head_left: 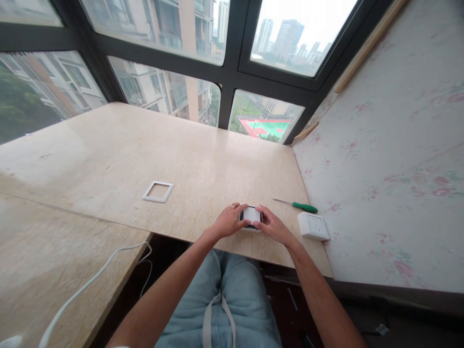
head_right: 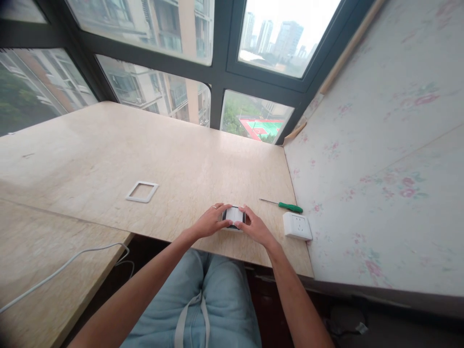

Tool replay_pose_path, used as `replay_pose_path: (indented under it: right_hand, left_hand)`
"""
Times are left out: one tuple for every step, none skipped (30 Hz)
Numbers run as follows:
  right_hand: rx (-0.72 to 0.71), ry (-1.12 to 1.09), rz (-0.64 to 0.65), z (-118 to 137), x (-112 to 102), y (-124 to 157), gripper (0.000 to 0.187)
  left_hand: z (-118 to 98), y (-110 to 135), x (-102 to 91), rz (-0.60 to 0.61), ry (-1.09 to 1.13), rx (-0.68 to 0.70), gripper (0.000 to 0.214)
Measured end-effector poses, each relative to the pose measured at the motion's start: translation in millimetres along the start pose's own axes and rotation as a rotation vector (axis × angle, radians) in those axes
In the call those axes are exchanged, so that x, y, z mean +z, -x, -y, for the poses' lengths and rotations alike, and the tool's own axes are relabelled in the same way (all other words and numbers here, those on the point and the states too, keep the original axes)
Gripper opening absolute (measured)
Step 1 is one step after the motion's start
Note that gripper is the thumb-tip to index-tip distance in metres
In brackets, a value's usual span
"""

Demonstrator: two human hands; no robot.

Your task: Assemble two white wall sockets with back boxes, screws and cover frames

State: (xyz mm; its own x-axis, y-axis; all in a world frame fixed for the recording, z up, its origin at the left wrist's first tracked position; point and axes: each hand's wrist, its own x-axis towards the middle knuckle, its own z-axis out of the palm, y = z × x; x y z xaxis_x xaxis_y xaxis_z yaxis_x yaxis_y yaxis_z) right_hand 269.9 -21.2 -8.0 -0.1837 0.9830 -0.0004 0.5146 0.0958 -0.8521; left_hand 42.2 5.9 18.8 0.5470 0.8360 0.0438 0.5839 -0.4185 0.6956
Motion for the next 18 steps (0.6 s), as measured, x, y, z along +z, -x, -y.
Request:
replay_pose_path:
  right_hand:
    - [0.015, -0.012, 0.01, 1.8, 0.3, 0.4, 0.06]
    - [0.015, -0.023, 0.009, 3.3, 1.1, 1.1, 0.061]
    - [0.009, -0.033, 0.002, 4.5, 2.3, 1.9, 0.062]
    - [0.001, -0.041, -0.01, 5.0, 3.9, 3.0, 0.062]
    - [-0.006, -0.048, -0.025, 5.0, 5.8, 4.3, 0.062]
    - [-0.011, -0.053, -0.045, 4.4, 8.0, 5.8, 0.063]
    - [-0.013, -0.057, -0.067, 3.5, 10.2, 7.2, 0.063]
    - [-0.014, -0.059, -0.088, 2.5, 12.3, 8.6, 0.064]
    - [-0.013, -0.058, -0.107, 1.8, 14.1, 9.8, 0.065]
    - [-0.012, -0.053, -0.125, 1.8, 15.4, 10.7, 0.066]
    - [-0.01, -0.044, -0.142, 2.7, 16.4, 11.0, 0.067]
    - [-0.008, -0.029, -0.16, 5.0, 16.9, 10.7, 0.068]
    - [-0.011, -0.01, -0.18, 8.8, 17.2, 9.6, 0.069]
    - [-0.02, 0.011, -0.202, 14.3, 17.4, 7.4, 0.068]
    - [-0.038, 0.035, -0.227, 21.5, 18.0, 4.3, 0.066]
    - [-0.066, 0.06, -0.25, 30.4, 19.2, 0.2, 0.063]
    - [-0.102, 0.082, -0.268, 40.7, 21.4, -5.0, 0.059]
    - [-0.141, 0.102, -0.272, 52.1, 24.9, -11.0, 0.056]
  left_hand:
    - [1.0, 0.6, 1.6, -0.002, -0.003, -0.004, 0.059]
    - [2.2, 1.6, 3.4, -0.007, -0.004, -0.005, 0.06]
    - [3.4, 2.9, 5.3, -0.02, -0.002, -0.008, 0.061]
    - [4.6, 4.3, 7.2, -0.038, 0.003, -0.007, 0.063]
    - [5.8, 5.8, 9.2, -0.059, 0.01, -0.003, 0.064]
    - [7.0, 7.1, 11.2, -0.082, 0.019, 0.002, 0.064]
    - [8.1, 8.3, 13.2, -0.101, 0.028, 0.008, 0.066]
    - [9.0, 9.2, 15.1, -0.119, 0.036, 0.01, 0.067]
    - [9.9, 9.9, 16.9, -0.133, 0.042, 0.008, 0.07]
    - [10.6, 10.5, 18.7, -0.144, 0.047, 0.003, 0.072]
    - [11.3, 11.1, 20.5, -0.154, 0.048, -0.004, 0.075]
    - [11.9, 11.8, 22.1, -0.163, 0.045, -0.007, 0.077]
    - [12.5, 12.7, 23.8, -0.167, 0.039, -0.003, 0.079]
    - [12.9, 13.7, 25.3, -0.173, 0.028, 0.009, 0.081]
    - [13.4, 14.8, 26.8, -0.182, 0.016, 0.021, 0.083]
    - [13.7, 15.8, 28.3, -0.186, 0.002, 0.043, 0.088]
    - [14.0, 16.8, 29.5, -0.193, -0.011, 0.066, 0.093]
    - [14.2, 17.6, 30.6, -0.202, -0.021, 0.086, 0.097]
